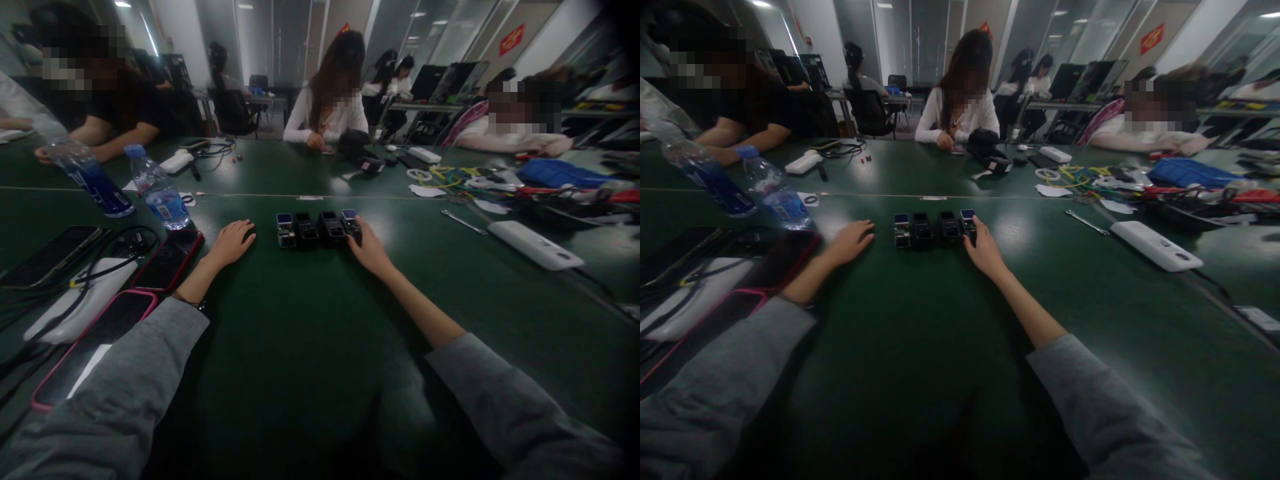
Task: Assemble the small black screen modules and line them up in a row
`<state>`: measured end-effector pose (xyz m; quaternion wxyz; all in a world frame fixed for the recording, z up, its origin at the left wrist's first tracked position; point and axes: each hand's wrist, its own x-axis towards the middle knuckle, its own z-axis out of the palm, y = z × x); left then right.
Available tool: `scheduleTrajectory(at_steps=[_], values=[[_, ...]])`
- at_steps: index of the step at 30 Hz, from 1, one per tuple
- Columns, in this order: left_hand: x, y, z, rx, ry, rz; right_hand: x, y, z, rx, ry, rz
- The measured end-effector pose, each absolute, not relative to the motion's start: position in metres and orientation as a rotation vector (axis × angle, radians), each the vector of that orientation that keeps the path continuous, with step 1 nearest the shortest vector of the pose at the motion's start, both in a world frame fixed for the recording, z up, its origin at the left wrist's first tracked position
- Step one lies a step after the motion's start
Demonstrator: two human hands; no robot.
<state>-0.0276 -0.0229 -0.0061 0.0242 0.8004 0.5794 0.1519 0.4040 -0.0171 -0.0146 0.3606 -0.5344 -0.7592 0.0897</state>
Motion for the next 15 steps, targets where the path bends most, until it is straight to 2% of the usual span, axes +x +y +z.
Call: scheduleTrajectory(at_steps=[15], values=[[-0.027,-0.024,-0.0057,2.476,1.786,0.488,0.4039,-0.0197,-0.0139,-1.4,-1.957,0.261]])
